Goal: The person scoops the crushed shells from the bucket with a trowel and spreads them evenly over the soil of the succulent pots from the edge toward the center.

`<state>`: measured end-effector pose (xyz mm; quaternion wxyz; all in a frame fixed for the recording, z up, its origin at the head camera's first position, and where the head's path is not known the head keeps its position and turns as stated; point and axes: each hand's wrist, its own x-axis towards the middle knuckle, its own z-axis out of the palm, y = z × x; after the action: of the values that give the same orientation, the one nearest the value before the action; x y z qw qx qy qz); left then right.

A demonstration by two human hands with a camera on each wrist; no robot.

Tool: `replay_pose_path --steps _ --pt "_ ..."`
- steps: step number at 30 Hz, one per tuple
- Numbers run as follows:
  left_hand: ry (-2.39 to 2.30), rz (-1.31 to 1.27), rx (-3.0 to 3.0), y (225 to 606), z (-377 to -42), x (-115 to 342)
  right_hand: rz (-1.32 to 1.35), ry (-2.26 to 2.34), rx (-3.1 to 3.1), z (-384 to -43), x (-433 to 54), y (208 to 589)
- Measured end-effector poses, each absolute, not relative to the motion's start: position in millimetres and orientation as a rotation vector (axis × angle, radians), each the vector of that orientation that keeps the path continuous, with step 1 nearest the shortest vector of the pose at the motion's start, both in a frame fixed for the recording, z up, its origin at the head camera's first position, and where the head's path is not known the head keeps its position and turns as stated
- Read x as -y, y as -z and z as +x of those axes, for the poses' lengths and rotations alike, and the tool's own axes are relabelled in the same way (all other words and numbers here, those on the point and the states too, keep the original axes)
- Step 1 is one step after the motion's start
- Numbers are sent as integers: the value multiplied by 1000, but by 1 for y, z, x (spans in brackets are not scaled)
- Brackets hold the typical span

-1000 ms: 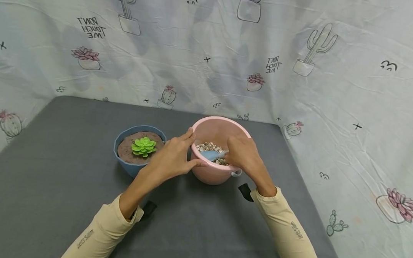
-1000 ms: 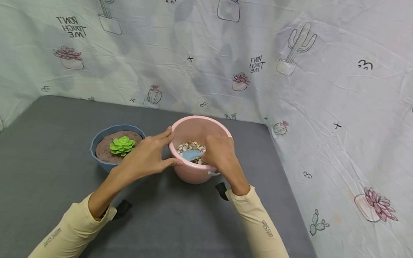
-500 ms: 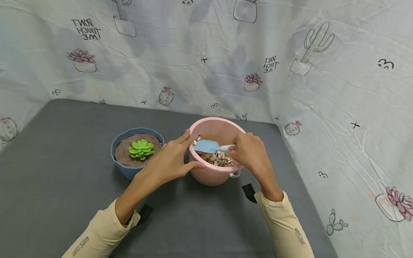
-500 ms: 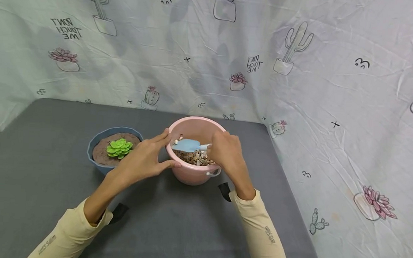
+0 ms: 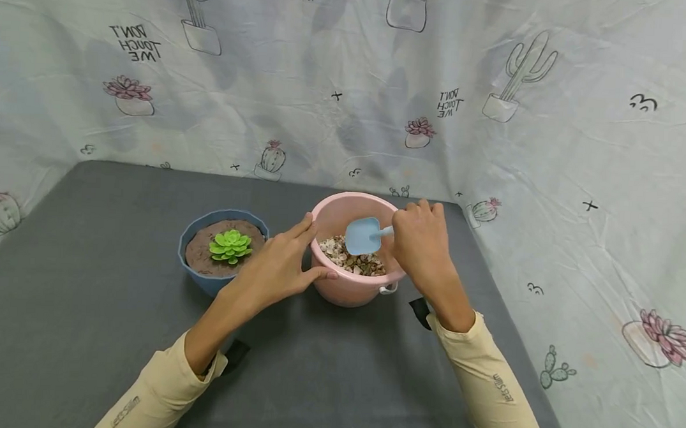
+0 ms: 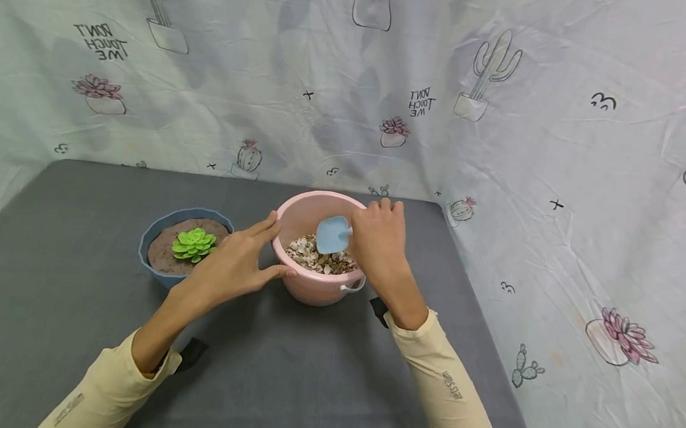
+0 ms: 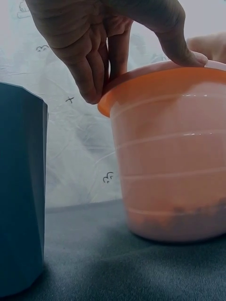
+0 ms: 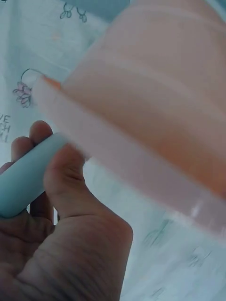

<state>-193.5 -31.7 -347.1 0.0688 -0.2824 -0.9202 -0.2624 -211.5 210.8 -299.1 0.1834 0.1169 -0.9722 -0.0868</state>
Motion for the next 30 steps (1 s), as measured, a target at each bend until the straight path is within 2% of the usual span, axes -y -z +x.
replay_pose_path --steps 6,15,21,30 --pt "810 -860 2762 348 -193 34 391 386 2786 -221 -204 312" --pt "850 -867 2726 348 -194 35 604 191 2884 -234 -201 325" --pt "840 -857 2724 350 -192 34 525 69 2986 -229 -202 328" --pt "814 -843 2727 348 -193 34 416 3 2921 -221 -213 307"
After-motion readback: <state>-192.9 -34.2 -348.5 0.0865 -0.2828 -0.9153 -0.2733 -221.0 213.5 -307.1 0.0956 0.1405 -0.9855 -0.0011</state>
